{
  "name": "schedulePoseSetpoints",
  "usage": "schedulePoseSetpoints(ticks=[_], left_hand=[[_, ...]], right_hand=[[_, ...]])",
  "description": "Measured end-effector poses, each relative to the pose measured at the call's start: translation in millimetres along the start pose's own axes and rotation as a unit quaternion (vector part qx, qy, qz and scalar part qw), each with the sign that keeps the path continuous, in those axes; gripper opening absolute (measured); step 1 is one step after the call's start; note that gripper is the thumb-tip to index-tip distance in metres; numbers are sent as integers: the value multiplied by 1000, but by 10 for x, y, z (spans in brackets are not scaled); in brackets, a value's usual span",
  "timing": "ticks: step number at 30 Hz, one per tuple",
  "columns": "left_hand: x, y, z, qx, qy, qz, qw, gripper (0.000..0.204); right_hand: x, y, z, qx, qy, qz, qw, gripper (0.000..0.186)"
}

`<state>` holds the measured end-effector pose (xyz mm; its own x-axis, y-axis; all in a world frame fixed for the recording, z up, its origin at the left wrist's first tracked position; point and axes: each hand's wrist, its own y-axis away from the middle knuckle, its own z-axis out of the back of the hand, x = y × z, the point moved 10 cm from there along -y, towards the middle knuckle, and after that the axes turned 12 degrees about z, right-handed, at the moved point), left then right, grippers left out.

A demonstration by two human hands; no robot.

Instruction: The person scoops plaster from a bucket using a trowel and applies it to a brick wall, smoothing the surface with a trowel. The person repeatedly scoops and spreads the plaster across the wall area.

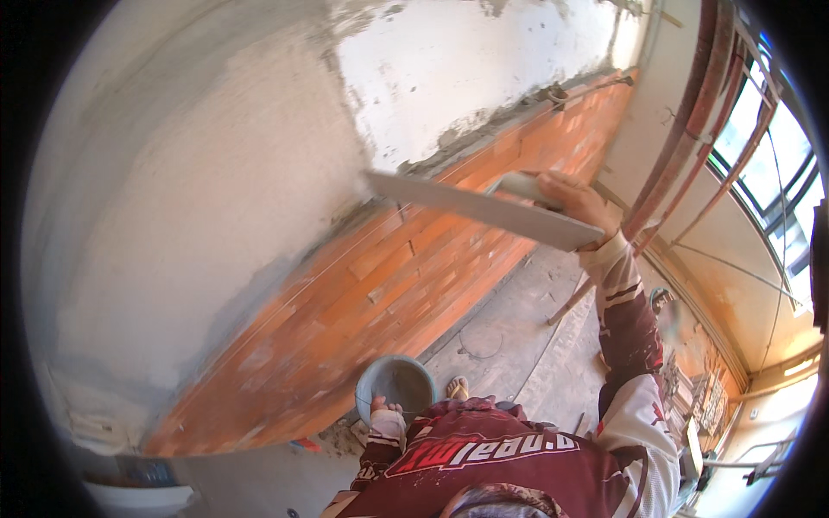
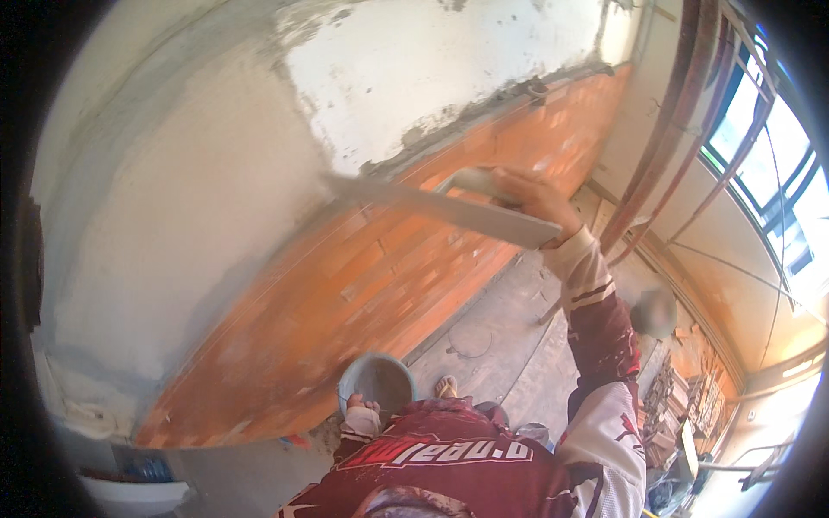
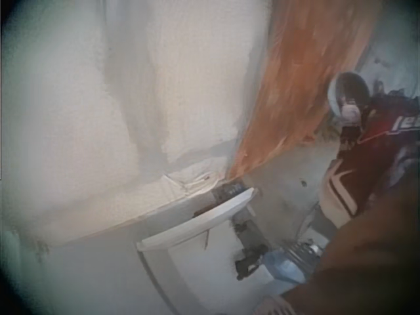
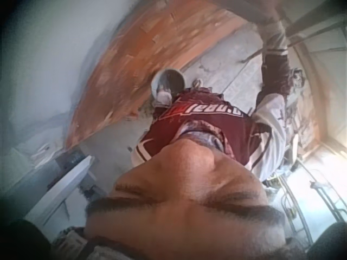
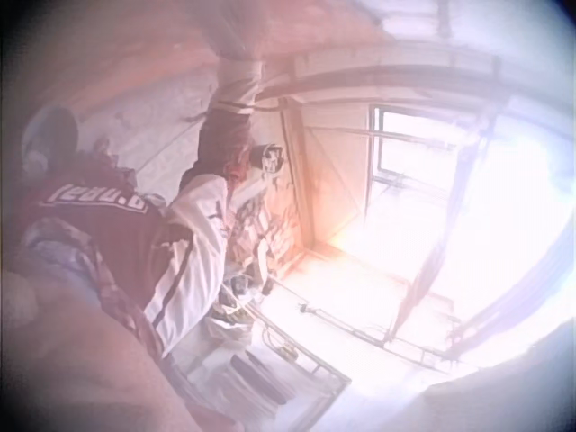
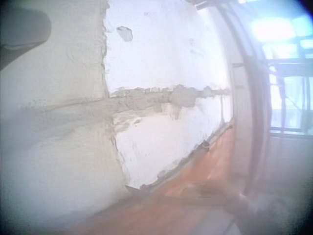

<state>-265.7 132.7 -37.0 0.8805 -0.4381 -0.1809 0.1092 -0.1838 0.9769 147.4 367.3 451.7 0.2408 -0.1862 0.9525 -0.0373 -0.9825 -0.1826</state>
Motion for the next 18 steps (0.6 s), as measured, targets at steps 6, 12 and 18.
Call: schedulePoseSetpoints(ticks=[6, 12, 18], left_hand=[[21, -223, -217, 13, -76, 9, 997, 11], [151, -241, -372, 2, -38, 8, 999, 10], [405, -161, -461, -34, 24, 13, 999, 10]], right_hand=[[2, -196, 260, 50, 87, 12, 995, 37], [330, -383, 904, 3, 134, 69, 989, 35], [447, -413, 605, 101, 199, 108, 969, 32]])
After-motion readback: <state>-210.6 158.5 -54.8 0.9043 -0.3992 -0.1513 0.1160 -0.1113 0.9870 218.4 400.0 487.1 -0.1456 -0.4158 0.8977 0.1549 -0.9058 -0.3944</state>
